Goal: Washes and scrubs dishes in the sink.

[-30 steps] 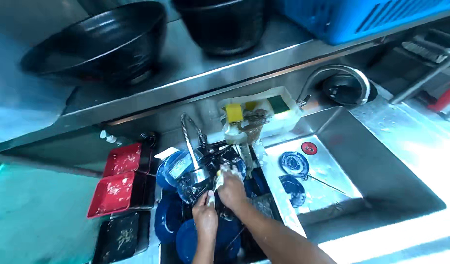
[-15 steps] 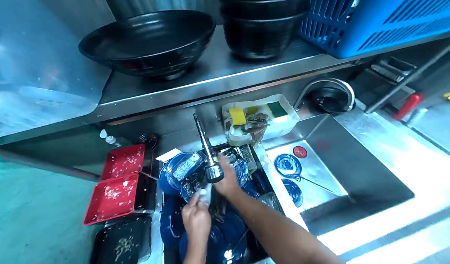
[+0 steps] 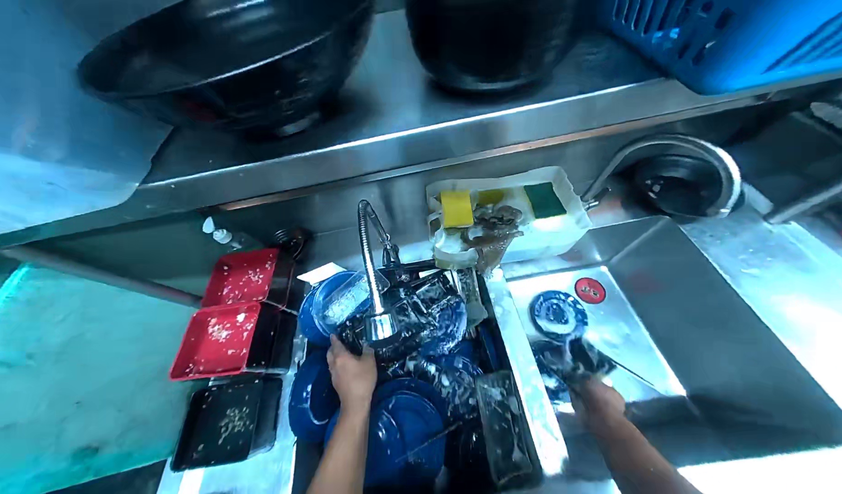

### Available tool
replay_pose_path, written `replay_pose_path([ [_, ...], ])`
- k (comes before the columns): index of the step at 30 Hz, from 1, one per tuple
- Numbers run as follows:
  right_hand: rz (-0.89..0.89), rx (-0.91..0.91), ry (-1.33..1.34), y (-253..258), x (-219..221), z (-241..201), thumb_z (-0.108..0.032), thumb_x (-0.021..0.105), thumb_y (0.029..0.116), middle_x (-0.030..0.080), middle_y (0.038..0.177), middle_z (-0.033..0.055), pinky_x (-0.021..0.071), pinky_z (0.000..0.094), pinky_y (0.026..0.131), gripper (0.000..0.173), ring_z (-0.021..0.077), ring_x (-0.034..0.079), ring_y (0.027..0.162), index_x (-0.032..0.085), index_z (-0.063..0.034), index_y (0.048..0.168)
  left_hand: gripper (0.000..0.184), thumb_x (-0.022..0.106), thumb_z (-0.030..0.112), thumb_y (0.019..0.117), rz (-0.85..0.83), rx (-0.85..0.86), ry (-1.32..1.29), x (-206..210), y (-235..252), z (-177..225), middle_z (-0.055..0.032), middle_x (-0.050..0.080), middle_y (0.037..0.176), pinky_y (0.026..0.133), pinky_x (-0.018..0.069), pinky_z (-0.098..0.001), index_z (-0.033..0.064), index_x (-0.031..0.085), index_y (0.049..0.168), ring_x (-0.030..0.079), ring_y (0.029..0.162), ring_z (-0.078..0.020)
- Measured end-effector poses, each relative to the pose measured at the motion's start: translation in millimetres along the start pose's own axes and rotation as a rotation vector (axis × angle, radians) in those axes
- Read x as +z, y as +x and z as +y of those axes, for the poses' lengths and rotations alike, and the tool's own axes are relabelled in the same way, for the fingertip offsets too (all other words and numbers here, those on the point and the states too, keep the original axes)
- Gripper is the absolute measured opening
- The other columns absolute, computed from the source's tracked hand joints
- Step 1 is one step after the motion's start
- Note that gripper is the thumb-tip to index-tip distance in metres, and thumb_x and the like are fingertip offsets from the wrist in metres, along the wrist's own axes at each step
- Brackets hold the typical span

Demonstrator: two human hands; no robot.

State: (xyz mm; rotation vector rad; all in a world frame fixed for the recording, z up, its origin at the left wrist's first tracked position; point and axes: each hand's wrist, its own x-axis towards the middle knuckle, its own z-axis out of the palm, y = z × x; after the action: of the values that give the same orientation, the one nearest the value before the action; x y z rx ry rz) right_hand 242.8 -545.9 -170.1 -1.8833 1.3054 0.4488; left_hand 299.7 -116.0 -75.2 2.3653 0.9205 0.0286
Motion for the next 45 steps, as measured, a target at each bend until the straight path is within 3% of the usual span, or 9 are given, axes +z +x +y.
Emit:
replay_pose_path([
  [3,-0.192,-0.013,0.095,29.9,18.4,12.8,-0.03,0.052,0.1069,0.065,0.121,0.0241,0.055,0.0531,0.091,0.042,0.0343,0.065,0.108,0.06,0.0038,0.13,0.053,0.085,0.019,0.0817,-0.031,-0.045,-0.31,6.6,-2.6,18.8,-0.0165,0.071,0.117,0.097,0.0557,-0.0479,0.0005,0.063,0.127,0.068,0.11,-0.0262],
  [9,-0.25,-0.589,0.147,-139.1,12.6,-112.0,-0.04,0.057,0.1022,0.067,0.119,0.0202,0.055,0.053,0.095,0.053,0.0319,0.067,0.108,0.055,-0.0009,0.138,0.027,0.056,0.013,0.1045,-0.019,-0.136,-0.848,10.4,-40.9,55.5,-0.0156,0.069,0.108,0.081,0.06,-0.0388,-0.003,0.058,0.126,0.069,0.094,-0.0197],
  [14,-0.485,-1.342,-0.048,-220.9,110.7,-153.1,-0.026,0.055,0.0977,0.058,0.15,-0.0003,0.0204,0.0605,0.125,0.04,0.0244,0.038,0.15,0.069,-0.0213,0.135,0.019,0.053,0.005,0.1,0.075,0.09,-0.846,5.7,-71.8,56.9,-0.0111,0.07,0.089,0.077,0.0604,-0.0309,-0.0071,0.065,0.107,0.069,0.081,-0.0124],
  [21,-0.538,-1.134,-0.218,-283.7,154.8,-172.7,-0.047,0.047,0.0996,0.065,0.139,0.0101,0.0245,0.0525,0.125,0.052,0.0232,0.053,0.138,0.065,-0.0193,0.139,0.018,0.058,0.008,0.0984,0.075,0.197,-0.818,-26.3,-55.1,10.0,-0.0075,0.073,0.085,0.076,0.0608,-0.0287,-0.0044,0.069,0.104,0.071,0.079,-0.0104],
  [24,-0.313,-1.042,-0.13,-248.5,172.5,-197.3,-0.041,0.072,0.0868,0.065,0.137,0.0111,0.0398,0.0528,0.116,0.056,0.0283,0.056,0.132,0.066,-0.014,0.135,0.018,0.058,0.011,0.1016,0.055,0.193,-0.755,-45.5,-55.1,9.1,-0.0053,0.07,0.081,0.07,0.0584,-0.0278,-0.0018,0.07,0.101,0.068,0.074,-0.0091],
  [27,-0.465,-0.794,-0.162,-205.8,145.7,-218.0,-0.039,0.061,0.102,0.065,0.135,0.015,0.0489,0.0546,0.106,0.046,0.0317,0.061,0.126,0.061,-0.0151,0.141,0.022,0.054,0.011,0.1054,0.082,0.017,-0.989,-48.9,-46.8,0.6,-0.0099,0.071,0.087,0.072,0.0597,-0.0289,-0.005,0.068,0.107,0.069,0.077,-0.0114],
  [32,-0.676,-0.521,0.415,-194.8,84.7,-181.8,-0.02,0.072,0.0955,0.067,0.099,0.0133,0.0535,0.0355,0.058,0.044,0.019,0.062,0.069,0.058,-0.0035,0.134,0.045,0.051,0.02,0.1074,-0.125,-0.03,-0.907,-15.7,-13.1,-11.9,-0.0222,0.057,0.14,0.108,0.0484,-0.0429,-0.0043,0.048,0.145,0.059,0.126,-0.0259],
  [37,-0.275,-1.053,0.381,-240.4,73.1,-125.2,-0.021,0.073,0.0917,0.074,0.1,0.01,0.0604,0.0305,0.086,0.037,0.0118,0.071,0.09,0.068,0.0047,0.118,0.066,0.051,0.042,0.1023,-0.45,0.121,-0.827,-21.6,-60.4,48.5,-0.0181,0.026,0.167,0.124,0.0292,-0.048,0.0063,0.039,0.156,0.027,0.154,-0.0284],
  [45,-0.536,-1.185,-0.176,-256.1,93.0,-103.8,-0.041,0.036,0.109,0.05,0.156,0.0121,0.0204,0.0475,0.129,0.054,0.0239,0.037,0.151,0.056,-0.0082,0.147,0.044,0.033,0.039,0.111,-0.484,-0.353,-1.52,-28.6,-127.6,43.3,-0.0108,0.07,0.106,0.083,0.0596,-0.0414,0.0069,0.058,0.128,0.069,0.096,-0.02],
])
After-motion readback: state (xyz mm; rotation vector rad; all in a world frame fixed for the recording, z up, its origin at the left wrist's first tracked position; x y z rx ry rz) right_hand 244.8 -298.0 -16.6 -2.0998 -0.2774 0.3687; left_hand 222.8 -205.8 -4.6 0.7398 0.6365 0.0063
